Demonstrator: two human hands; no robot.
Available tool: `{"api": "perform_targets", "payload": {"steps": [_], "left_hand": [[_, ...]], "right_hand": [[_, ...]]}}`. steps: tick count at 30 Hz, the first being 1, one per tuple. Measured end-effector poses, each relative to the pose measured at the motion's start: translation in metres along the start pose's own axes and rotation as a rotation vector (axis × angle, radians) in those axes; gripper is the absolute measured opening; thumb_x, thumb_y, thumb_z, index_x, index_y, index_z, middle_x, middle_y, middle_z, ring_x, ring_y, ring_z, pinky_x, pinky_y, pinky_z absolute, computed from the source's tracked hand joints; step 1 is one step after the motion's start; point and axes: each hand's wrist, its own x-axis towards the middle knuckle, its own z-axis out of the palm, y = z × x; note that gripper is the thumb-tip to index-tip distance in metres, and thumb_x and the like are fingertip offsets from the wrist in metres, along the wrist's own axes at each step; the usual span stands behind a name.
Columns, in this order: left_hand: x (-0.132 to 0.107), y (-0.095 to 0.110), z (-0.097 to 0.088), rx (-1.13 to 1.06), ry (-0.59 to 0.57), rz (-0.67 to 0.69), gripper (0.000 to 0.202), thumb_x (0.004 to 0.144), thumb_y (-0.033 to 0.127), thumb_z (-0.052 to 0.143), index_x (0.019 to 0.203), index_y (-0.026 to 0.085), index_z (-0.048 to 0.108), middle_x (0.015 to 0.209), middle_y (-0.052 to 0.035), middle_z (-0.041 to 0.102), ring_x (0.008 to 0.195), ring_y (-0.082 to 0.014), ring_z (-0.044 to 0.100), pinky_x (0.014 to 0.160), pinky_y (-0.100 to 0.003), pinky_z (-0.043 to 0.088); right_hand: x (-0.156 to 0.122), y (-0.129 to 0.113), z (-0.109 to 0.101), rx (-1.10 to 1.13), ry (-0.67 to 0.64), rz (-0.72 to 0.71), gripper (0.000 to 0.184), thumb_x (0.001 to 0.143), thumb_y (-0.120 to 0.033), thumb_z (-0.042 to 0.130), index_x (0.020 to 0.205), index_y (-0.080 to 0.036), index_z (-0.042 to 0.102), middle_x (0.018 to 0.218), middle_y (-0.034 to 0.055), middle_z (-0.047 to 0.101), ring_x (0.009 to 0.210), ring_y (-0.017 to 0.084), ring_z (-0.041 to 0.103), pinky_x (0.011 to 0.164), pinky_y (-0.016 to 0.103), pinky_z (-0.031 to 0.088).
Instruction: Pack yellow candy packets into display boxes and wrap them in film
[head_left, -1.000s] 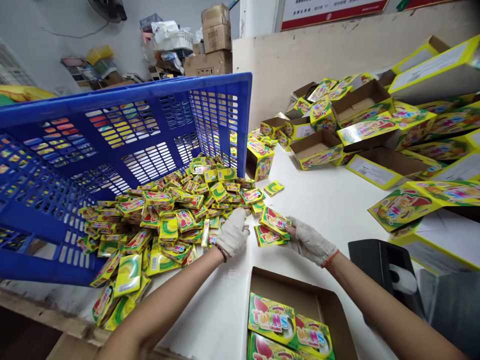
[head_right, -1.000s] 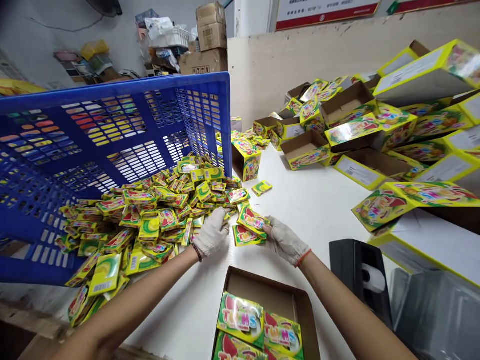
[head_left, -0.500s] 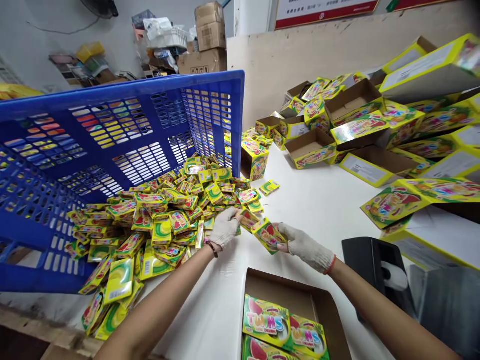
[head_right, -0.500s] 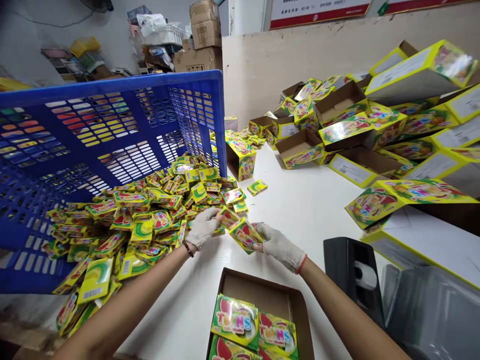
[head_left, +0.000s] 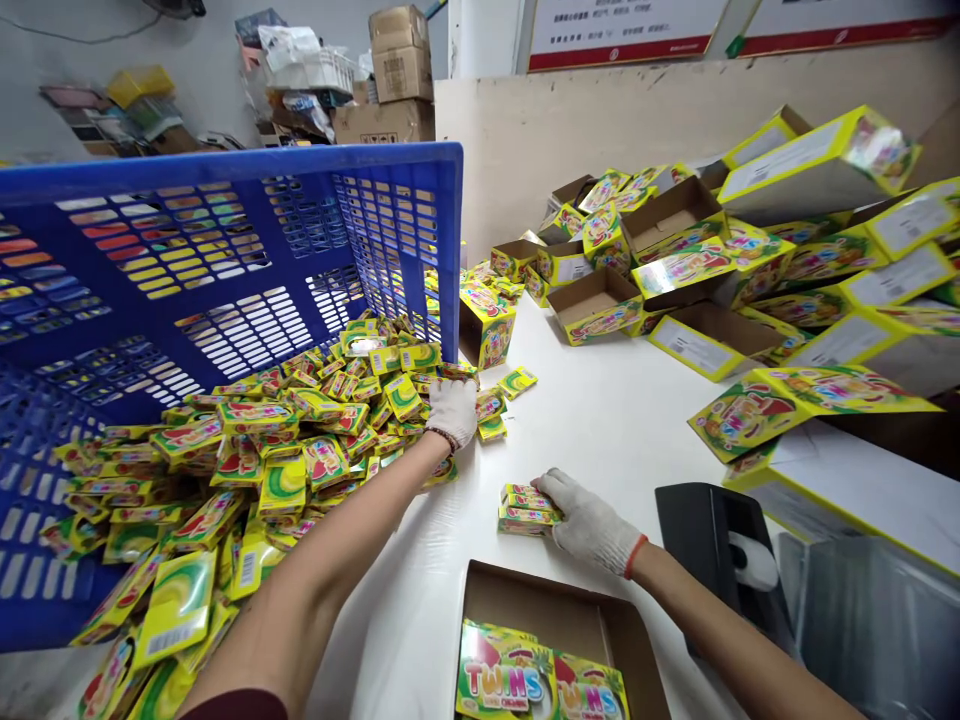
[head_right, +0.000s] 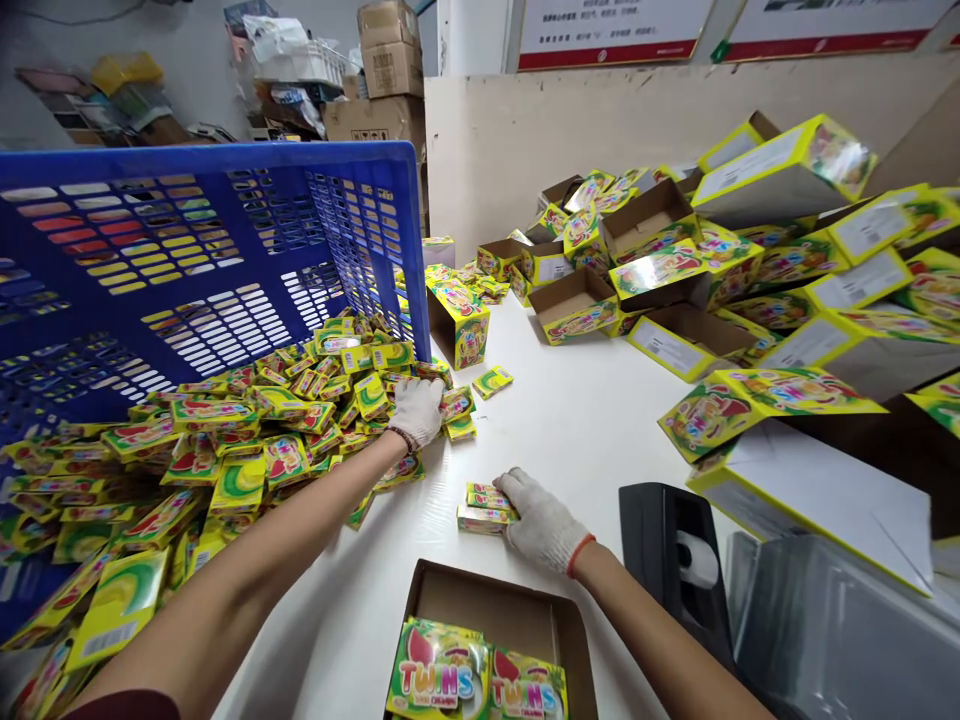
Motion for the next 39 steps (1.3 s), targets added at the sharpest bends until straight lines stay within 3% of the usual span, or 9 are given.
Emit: {"api": "perform_targets", "payload": {"steps": [5,8,11,14,19,24,29,34,39], "left_hand": [[-0.040,0.013,0.006,-0.027,-0.170,0.216,0.017,0.094,0.024,0.053,0.098,0.022,0.069,0.102,-0.0063,0.065,0.094,-0.0190,0.060,0.080,-0.028,0.046],[-0.058,0.022,0.013,-0.051,-0.267,0.320,0.016,0.094,0.031,0.058,0.086,0.023,0.070,0.093,-0.0012,0.066,0.088,-0.0147,0.061,0.078,-0.023,0.046],[-0.047,0.025,0.020,-0.037,-0.243,0.285,0.020,0.096,0.032,0.054,0.093,0.020,0.069,0.102,-0.0059,0.065,0.094,-0.0185,0.061,0.084,-0.028,0.047],[-0.018,0.023,0.026,-0.024,-0.178,0.214,0.024,0.088,0.023,0.063,0.111,0.016,0.064,0.119,-0.0145,0.059,0.111,-0.0279,0.055,0.095,-0.040,0.046],[0.007,0.014,0.025,-0.164,-0.110,0.129,0.017,0.090,0.009,0.051,0.098,0.016,0.064,0.108,-0.0137,0.064,0.110,-0.0258,0.058,0.099,-0.040,0.045],[-0.025,0.005,0.026,-0.472,0.030,0.011,0.029,0.097,0.014,0.041,0.119,0.018,0.059,0.117,-0.0088,0.068,0.108,-0.0191,0.063,0.096,-0.032,0.049],[-0.075,0.007,0.058,-0.736,-0.002,-0.064,0.036,0.090,0.011,0.043,0.122,0.015,0.059,0.115,-0.0087,0.072,0.104,-0.0176,0.068,0.092,-0.030,0.054],[-0.098,0.007,0.081,-0.850,-0.067,-0.102,0.033,0.090,0.016,0.044,0.115,0.017,0.065,0.114,-0.0076,0.074,0.109,-0.0207,0.068,0.101,-0.038,0.052],[-0.108,0.009,0.088,-0.874,-0.144,-0.069,0.056,0.093,0.038,0.048,0.143,0.012,0.050,0.151,-0.0149,0.050,0.139,-0.0266,0.048,0.118,-0.042,0.036]], "right_hand": [[0.000,-0.006,0.000,-0.161,0.130,-0.142,0.043,0.062,-0.009,0.063,0.104,-0.016,0.061,0.146,0.0222,0.040,0.143,0.039,0.032,0.111,0.051,0.037],[-0.001,-0.013,-0.003,-0.148,0.036,-0.177,0.040,0.062,-0.010,0.061,0.101,-0.018,0.059,0.126,0.0173,0.057,0.122,0.034,0.053,0.099,0.047,0.047],[0.000,-0.020,-0.004,-0.164,-0.063,-0.155,0.036,0.061,-0.008,0.056,0.096,-0.018,0.058,0.099,0.0107,0.062,0.089,0.025,0.061,0.081,0.039,0.051],[0.004,-0.023,-0.001,-0.194,-0.073,-0.125,0.058,0.060,-0.008,0.057,0.118,-0.013,0.058,0.113,0.0142,0.059,0.102,0.028,0.058,0.092,0.041,0.048],[0.009,-0.019,0.004,-0.153,-0.118,-0.033,0.071,0.063,-0.012,0.062,0.133,-0.011,0.053,0.122,0.0170,0.056,0.111,0.031,0.055,0.099,0.043,0.046],[-0.002,-0.017,-0.001,0.011,-0.005,-0.080,0.052,0.067,-0.016,0.066,0.119,-0.017,0.058,0.111,0.0120,0.059,0.101,0.027,0.059,0.091,0.038,0.050],[-0.011,-0.014,-0.001,-0.042,0.031,-0.111,0.058,0.066,-0.012,0.063,0.124,-0.016,0.059,0.122,0.0164,0.055,0.111,0.030,0.057,0.098,0.044,0.048],[-0.001,0.003,0.010,-0.062,0.070,-0.144,0.071,0.064,-0.023,0.071,0.132,-0.015,0.054,0.146,0.0225,0.039,0.146,0.041,0.028,0.112,0.055,0.037],[0.018,0.017,0.021,-0.004,0.131,-0.247,0.084,0.065,-0.029,0.071,0.142,-0.012,0.043,0.138,0.0233,0.047,0.143,0.039,0.033,0.112,0.056,0.038]]}}
